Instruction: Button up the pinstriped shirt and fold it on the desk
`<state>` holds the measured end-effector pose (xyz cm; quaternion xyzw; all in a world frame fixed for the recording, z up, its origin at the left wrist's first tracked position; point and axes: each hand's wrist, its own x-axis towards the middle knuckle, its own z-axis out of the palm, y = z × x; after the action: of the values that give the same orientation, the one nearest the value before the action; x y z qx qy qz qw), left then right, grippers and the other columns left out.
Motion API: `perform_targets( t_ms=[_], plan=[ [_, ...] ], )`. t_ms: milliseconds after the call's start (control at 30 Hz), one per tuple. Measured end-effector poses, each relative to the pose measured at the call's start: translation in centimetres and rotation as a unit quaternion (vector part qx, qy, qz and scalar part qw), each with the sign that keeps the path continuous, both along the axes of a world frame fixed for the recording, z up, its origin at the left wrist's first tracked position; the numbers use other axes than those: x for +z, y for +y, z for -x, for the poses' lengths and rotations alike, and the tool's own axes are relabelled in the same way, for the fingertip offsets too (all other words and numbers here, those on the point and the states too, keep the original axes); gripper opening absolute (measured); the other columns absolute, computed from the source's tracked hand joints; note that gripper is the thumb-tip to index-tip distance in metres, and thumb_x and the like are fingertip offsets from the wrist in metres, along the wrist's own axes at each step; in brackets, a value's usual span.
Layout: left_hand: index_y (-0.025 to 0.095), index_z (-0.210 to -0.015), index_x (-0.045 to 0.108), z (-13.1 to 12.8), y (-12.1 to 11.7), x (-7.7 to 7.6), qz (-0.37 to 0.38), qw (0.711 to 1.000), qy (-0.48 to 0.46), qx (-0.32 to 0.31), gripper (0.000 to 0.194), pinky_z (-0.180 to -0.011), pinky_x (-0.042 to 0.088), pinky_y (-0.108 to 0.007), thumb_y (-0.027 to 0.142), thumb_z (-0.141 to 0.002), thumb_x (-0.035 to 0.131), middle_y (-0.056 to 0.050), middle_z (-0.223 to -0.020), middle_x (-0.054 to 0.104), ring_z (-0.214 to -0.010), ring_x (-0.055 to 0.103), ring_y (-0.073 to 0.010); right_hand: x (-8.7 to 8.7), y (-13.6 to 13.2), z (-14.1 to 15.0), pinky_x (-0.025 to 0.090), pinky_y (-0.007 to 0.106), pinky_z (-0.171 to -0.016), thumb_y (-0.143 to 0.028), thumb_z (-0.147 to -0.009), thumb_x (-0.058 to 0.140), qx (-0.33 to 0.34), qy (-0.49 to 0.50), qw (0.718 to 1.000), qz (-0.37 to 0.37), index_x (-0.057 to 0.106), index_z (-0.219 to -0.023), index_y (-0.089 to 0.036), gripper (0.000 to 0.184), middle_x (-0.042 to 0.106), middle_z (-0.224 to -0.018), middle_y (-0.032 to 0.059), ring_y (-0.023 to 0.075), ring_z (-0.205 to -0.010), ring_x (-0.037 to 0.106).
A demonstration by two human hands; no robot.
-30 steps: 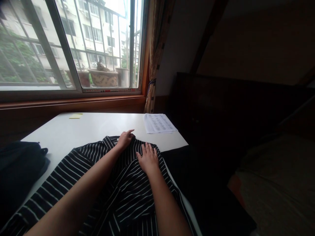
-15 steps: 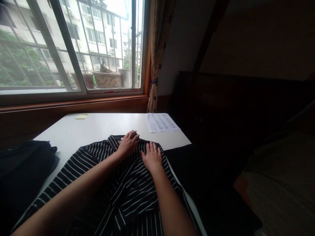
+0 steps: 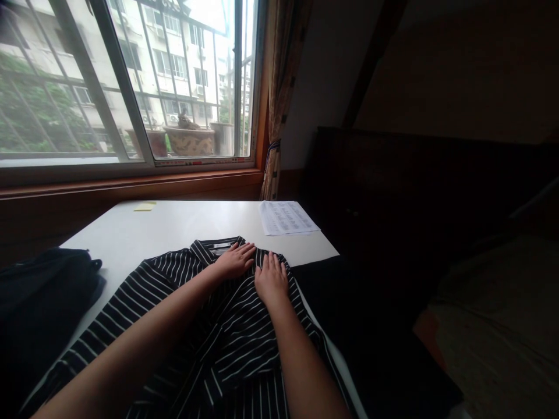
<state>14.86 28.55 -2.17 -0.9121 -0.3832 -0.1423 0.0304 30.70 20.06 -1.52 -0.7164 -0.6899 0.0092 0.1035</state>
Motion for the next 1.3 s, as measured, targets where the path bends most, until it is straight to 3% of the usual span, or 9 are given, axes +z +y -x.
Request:
perform_targets(
  t_ms=[200, 433, 700, 833, 933, 1000, 1133, 1300],
  plan=[
    [0.021, -0.151, 0.037, -0.8, 0.8, 0.2, 0.017, 1.000, 0.015, 0.017, 0.055, -0.121, 0.020, -0.052, 0.045, -0.103, 0.034, -0.010, -0.158, 0.036, -0.147, 0.033, -0.0245, -0.1, 0.1, 0.0, 0.012, 0.041, -0.121, -0.038, -0.101, 0.028, -0.005, -0.002, 1.000, -0.006, 0.033, -0.154, -0.008, 0.061, 0.024, -0.163, 0.0122, 0.0235, -0.151, 0.019],
    [0.019, -0.150, 0.039, -0.9, 0.6, 0.3, 0.009, 1.000, 0.011, 0.026, 0.054, -0.120, 0.021, -0.054, 0.045, -0.103, 0.034, -0.011, -0.158, 0.036, -0.147, 0.033, -0.0258, 0.0, 0.5, -0.8, 0.011, 0.041, -0.121, -0.044, -0.101, 0.027, -0.020, 0.003, 1.000, -0.004, 0.033, -0.153, -0.006, 0.065, 0.024, -0.163, 0.0134, 0.0247, -0.150, 0.020],
    [0.018, -0.144, 0.045, 0.0, -2.1, 2.1, -0.048, 0.998, -0.032, 0.001, 0.046, -0.121, 0.021, -0.052, 0.033, -0.102, 0.041, -0.011, -0.156, 0.039, -0.147, 0.030, -0.0277, 0.1, 0.5, -0.9, 0.007, 0.043, -0.122, -0.046, -0.102, 0.025, 0.001, 0.007, 1.000, 0.003, 0.031, -0.155, -0.008, 0.065, 0.021, -0.164, 0.0117, 0.0243, -0.152, 0.016],
    [0.021, -0.131, 0.055, 4.1, -4.9, 3.7, -0.060, 0.997, -0.055, 0.010, 0.034, -0.110, 0.041, -0.045, 0.027, -0.100, 0.043, -0.011, -0.133, 0.059, -0.127, 0.051, -0.0262, 0.3, 0.5, -0.8, 0.006, 0.045, -0.122, -0.051, -0.102, 0.026, 0.034, 0.011, 0.999, 0.008, 0.031, -0.155, -0.010, 0.067, 0.020, -0.164, 0.0096, 0.0245, -0.152, 0.016],
    [0.022, -0.103, 0.065, 9.3, -6.5, 4.4, -0.049, 0.997, -0.056, 0.031, 0.019, -0.092, 0.052, -0.040, 0.024, -0.096, 0.047, -0.008, -0.105, 0.066, -0.103, 0.061, -0.0246, 0.5, 0.3, -0.4, 0.006, 0.042, -0.123, -0.051, -0.102, 0.026, 0.067, 0.014, 0.998, 0.008, 0.033, -0.154, -0.011, 0.066, 0.024, -0.163, 0.0084, 0.0220, -0.152, 0.017],
    [0.023, -0.095, 0.066, 12.7, -7.0, 4.3, -0.037, 0.997, -0.052, 0.048, 0.017, -0.085, 0.055, -0.038, 0.025, -0.093, 0.049, -0.007, -0.099, 0.067, -0.094, 0.063, -0.0236, 0.6, 0.3, -0.1, 0.006, 0.040, -0.123, -0.050, -0.103, 0.025, 0.089, 0.017, 0.996, 0.004, 0.035, -0.154, -0.013, 0.064, 0.027, -0.163, 0.0072, 0.0199, -0.151, 0.018],
    [0.025, -0.110, 0.066, 16.9, -6.5, 3.3, -0.013, 0.997, -0.046, 0.052, 0.024, -0.099, 0.052, -0.038, 0.029, -0.095, 0.048, -0.006, -0.120, 0.065, -0.111, 0.061, -0.0234, 0.8, 0.2, 0.5, 0.008, 0.037, -0.123, -0.046, -0.104, 0.025, 0.117, 0.022, 0.993, -0.002, 0.037, -0.153, -0.013, 0.061, 0.031, -0.161, 0.0059, 0.0184, -0.151, 0.021],
    [0.022, -0.122, 0.058, 17.7, -5.5, 1.8, 0.004, 0.996, -0.054, 0.064, 0.031, -0.109, 0.043, -0.040, 0.032, -0.097, 0.043, -0.007, -0.137, 0.058, -0.126, 0.054, -0.0234, 0.8, 0.2, 0.7, 0.012, 0.038, -0.123, -0.045, -0.104, 0.026, 0.123, 0.020, 0.992, 0.001, 0.039, -0.151, -0.012, 0.060, 0.033, -0.160, 0.0072, 0.0194, -0.150, 0.024]
  ],
)
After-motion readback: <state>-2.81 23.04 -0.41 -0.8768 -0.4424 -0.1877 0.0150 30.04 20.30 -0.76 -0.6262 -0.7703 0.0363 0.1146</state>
